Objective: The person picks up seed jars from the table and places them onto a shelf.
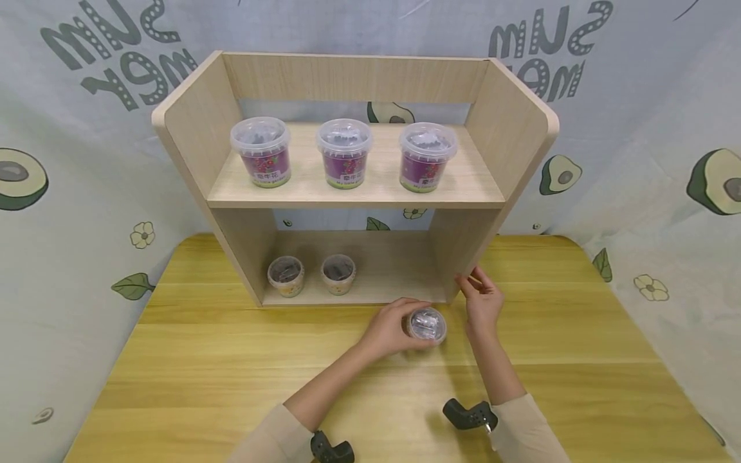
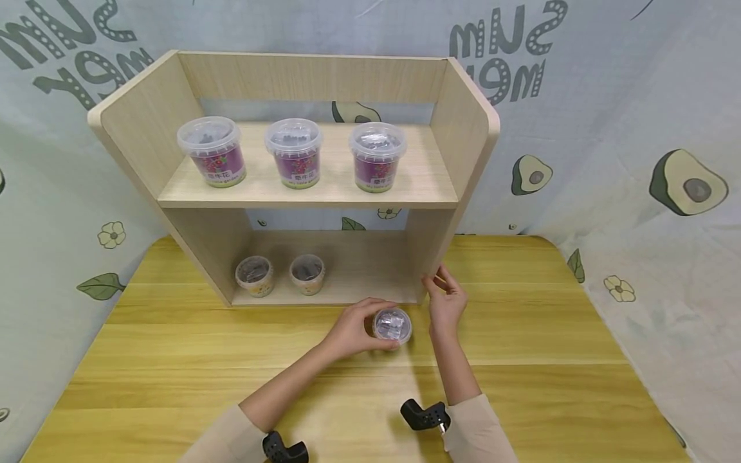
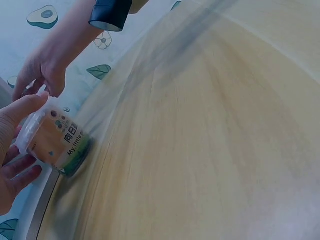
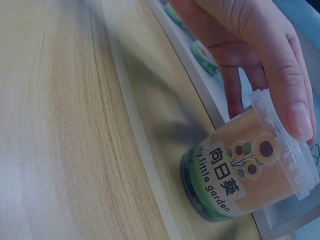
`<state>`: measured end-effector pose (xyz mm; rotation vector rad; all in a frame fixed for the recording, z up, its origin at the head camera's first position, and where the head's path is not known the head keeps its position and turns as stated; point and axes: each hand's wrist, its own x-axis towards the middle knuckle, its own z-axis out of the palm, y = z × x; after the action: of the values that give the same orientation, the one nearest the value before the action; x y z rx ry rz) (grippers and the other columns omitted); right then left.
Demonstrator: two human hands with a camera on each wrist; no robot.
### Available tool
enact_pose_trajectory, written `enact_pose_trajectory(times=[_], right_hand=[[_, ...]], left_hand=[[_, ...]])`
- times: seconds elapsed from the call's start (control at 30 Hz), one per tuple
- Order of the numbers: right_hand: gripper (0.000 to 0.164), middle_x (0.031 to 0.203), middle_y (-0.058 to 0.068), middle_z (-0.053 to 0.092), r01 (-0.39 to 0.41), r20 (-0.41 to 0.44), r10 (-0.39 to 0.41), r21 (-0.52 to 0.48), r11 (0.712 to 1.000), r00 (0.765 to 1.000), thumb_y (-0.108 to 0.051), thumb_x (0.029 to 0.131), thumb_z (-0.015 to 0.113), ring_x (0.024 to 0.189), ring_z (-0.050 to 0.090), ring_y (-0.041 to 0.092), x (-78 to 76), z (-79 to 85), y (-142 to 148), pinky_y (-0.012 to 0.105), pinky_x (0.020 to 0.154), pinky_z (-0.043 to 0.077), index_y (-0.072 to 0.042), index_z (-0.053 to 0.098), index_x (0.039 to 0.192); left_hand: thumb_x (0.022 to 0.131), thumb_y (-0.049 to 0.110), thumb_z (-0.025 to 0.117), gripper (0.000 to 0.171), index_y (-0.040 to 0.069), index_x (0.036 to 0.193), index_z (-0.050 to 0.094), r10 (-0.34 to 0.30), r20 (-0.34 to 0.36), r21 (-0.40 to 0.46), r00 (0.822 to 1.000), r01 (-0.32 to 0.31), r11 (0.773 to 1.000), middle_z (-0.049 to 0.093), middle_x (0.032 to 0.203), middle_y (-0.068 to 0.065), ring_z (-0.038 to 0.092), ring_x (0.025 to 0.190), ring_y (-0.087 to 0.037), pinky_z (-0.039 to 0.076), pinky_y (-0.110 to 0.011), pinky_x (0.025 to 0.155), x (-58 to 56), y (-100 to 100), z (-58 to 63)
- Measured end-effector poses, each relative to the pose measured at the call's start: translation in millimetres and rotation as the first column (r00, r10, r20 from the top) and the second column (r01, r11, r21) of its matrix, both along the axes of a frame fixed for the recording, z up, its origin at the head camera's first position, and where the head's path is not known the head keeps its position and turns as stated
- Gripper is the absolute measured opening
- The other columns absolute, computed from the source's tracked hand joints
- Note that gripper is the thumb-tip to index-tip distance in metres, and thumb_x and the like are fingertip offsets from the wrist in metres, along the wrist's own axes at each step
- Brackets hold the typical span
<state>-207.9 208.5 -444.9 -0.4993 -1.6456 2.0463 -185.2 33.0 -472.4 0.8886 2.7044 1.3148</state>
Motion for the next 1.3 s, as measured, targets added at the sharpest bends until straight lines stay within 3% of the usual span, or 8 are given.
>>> enact_pose_trajectory(times=[0.17, 0.43, 0.67, 0.93, 1.13, 1.3], right_hand=[[0.034, 0.082, -0.010, 0.064, -0.001, 0.013, 0.001, 0.001, 1.000, 1.000, 0.005, 0.078, 0.068, 0.076, 0.060, 0.004, -0.4, -0.5, 0.3, 0.012, 0.068, 0.049, -0.006, 0.068, 0.110], [0.033, 0.081, -0.011, 0.064, 0.003, 0.012, -0.003, -0.003, 1.000, 1.000, 0.006, 0.077, 0.068, 0.076, 0.060, 0.004, -0.3, -0.2, -0.5, 0.012, 0.067, 0.049, -0.009, 0.070, 0.107], [0.036, 0.082, -0.011, 0.064, -0.005, 0.014, 0.005, -0.001, 1.000, 1.000, 0.005, 0.078, 0.068, 0.077, 0.060, 0.005, 0.0, 0.1, 0.2, 0.012, 0.069, 0.049, -0.005, 0.067, 0.112], [0.031, 0.080, -0.010, 0.065, 0.005, -0.001, -0.005, -0.007, 1.000, 1.000, 0.007, 0.077, 0.068, 0.075, 0.060, 0.003, -1.0, -0.5, 0.6, 0.012, 0.068, 0.049, -0.013, 0.072, 0.100], [0.035, 0.082, -0.010, 0.064, -0.001, 0.010, 0.002, -0.006, 1.000, 1.000, 0.006, 0.078, 0.068, 0.077, 0.060, 0.004, -0.6, 0.2, 0.8, 0.012, 0.069, 0.050, -0.004, 0.066, 0.112], [0.036, 0.082, -0.010, 0.064, -0.005, 0.017, 0.005, -0.012, 1.000, 1.000, 0.006, 0.078, 0.067, 0.077, 0.060, 0.004, -0.3, 0.7, 0.9, 0.012, 0.070, 0.050, -0.001, 0.065, 0.113]], left_hand=[[0.062, 0.038, 0.084, 0.072, 0.019, 0.126, 0.058, -0.026, 0.031, 0.071, 0.999, 0.024, 0.997, 0.057, 0.122, 0.006, 0.053, 0.113, -0.011, 0.043, -0.029, 0.095, -1.9, 0.2, -4.4], [0.062, 0.036, 0.084, 0.073, 0.017, 0.127, 0.057, -0.044, 0.034, 0.099, 0.998, 0.041, 0.994, 0.057, 0.125, 0.004, 0.052, 0.115, -0.012, 0.042, -0.030, 0.096, -2.9, 3.2, -10.8], [0.063, 0.034, 0.084, 0.072, 0.016, 0.127, 0.057, -0.072, 0.026, 0.090, 0.997, 0.069, 0.993, 0.057, 0.125, 0.004, 0.052, 0.115, -0.012, 0.042, -0.028, 0.097, -4.7, 1.9, -6.8], [0.066, 0.034, 0.083, 0.071, 0.016, 0.129, 0.055, -0.066, 0.046, 0.055, 0.997, 0.063, 0.996, 0.055, 0.131, 0.000, 0.049, 0.121, -0.018, 0.039, -0.035, 0.101, -8.6, -4.9, 14.2], [0.065, 0.033, 0.083, 0.072, 0.017, 0.129, 0.055, -0.055, 0.009, 0.023, 0.998, 0.055, 0.998, 0.055, 0.130, -0.003, 0.051, 0.119, -0.021, 0.040, -0.038, 0.099, -15.7, -10.9, 30.2], [0.065, 0.035, 0.083, 0.072, 0.017, 0.129, 0.056, -0.053, -0.015, 0.003, 0.998, 0.053, 0.999, 0.055, 0.130, -0.004, 0.052, 0.119, -0.022, 0.041, -0.038, 0.099, -19.6, -14.9, 35.1]])
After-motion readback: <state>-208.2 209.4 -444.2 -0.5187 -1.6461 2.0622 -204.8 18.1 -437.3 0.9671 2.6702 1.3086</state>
